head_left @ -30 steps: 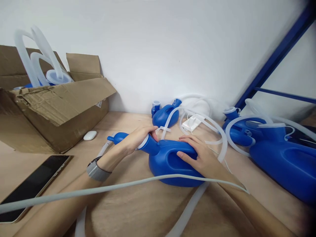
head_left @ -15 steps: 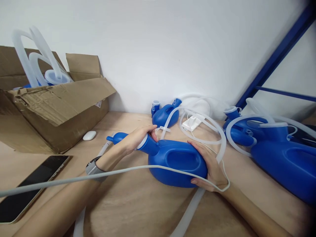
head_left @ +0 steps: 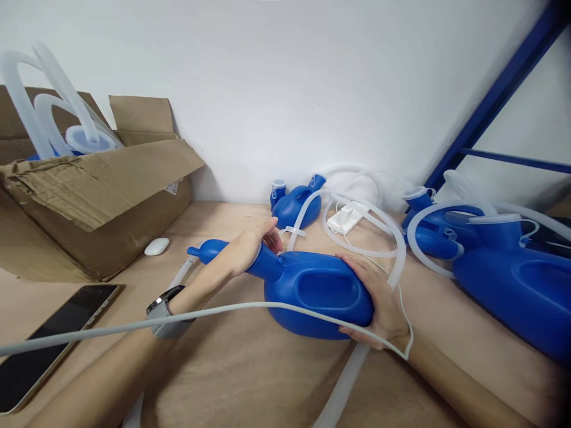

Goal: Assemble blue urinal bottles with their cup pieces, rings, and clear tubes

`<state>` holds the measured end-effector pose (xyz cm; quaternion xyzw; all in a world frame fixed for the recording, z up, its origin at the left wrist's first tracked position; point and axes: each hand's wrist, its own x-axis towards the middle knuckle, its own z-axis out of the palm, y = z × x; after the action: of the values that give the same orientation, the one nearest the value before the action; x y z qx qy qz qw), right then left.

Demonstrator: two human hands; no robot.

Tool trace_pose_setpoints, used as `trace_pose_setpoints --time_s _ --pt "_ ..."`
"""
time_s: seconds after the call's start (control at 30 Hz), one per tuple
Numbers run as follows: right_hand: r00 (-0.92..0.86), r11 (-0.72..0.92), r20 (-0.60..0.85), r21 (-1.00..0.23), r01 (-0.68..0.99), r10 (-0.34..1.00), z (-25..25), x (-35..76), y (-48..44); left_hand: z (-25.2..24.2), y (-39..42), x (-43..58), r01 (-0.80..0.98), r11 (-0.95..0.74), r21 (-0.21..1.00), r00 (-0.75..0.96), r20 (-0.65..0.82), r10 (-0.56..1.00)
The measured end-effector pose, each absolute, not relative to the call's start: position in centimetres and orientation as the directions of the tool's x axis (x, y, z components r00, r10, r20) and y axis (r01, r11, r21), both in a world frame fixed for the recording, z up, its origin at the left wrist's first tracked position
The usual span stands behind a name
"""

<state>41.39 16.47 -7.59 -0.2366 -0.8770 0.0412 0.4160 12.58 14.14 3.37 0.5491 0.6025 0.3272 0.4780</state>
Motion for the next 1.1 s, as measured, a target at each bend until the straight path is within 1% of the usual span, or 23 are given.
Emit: trace_pose_setpoints --time_s 0.23,0.4,0.5,0.63,0.8,0.9,1.0,1.1 --pt "-0.566 0.879 0.684 -0.257 0.403 0.459 -7.2 41.6 16.1 3.1 14.5 12.4 0.392 0.199 0.898 0.06 -0.241 0.969" --pt "-0.57 0.894 0.699 -0.243 0.377 0.431 -6.8 41.5 16.1 2.9 14.7 12.4 0.438 0.196 0.877 0.046 -0.24 0.97" --pt "-0.57 0.896 0.703 -0.237 0.376 0.425 -6.7 41.5 16.1 3.5 14.3 12.6 0.448 0.169 0.878 0.052 -0.214 0.975" --pt "-0.576 0.898 0.704 -0.215 0.385 0.415 -6.7 41.4 16.1 4.3 14.0 12.7 0.508 0.112 0.854 0.067 -0.168 0.983" --pt "-0.571 0.892 0.702 -0.217 0.396 0.425 -6.7 41.3 16.0 4.3 14.3 12.6 0.515 0.095 0.852 0.107 -0.173 0.979" --pt "-0.569 0.891 0.703 -0.217 0.399 0.426 -6.7 41.3 16.1 3.7 14.4 12.4 0.411 0.127 0.903 0.118 -0.191 0.975" --pt "-0.581 0.903 0.71 -0.192 0.385 0.399 -6.8 41.8 16.7 3.1 14.7 12.2 0.199 0.163 0.966 0.181 -0.2 0.963" --pt "-0.624 0.907 0.679 -0.157 0.39 0.386 -6.9 43.0 17.8 2.6 15.3 12.0 0.003 0.192 0.981 0.252 -0.187 0.95"
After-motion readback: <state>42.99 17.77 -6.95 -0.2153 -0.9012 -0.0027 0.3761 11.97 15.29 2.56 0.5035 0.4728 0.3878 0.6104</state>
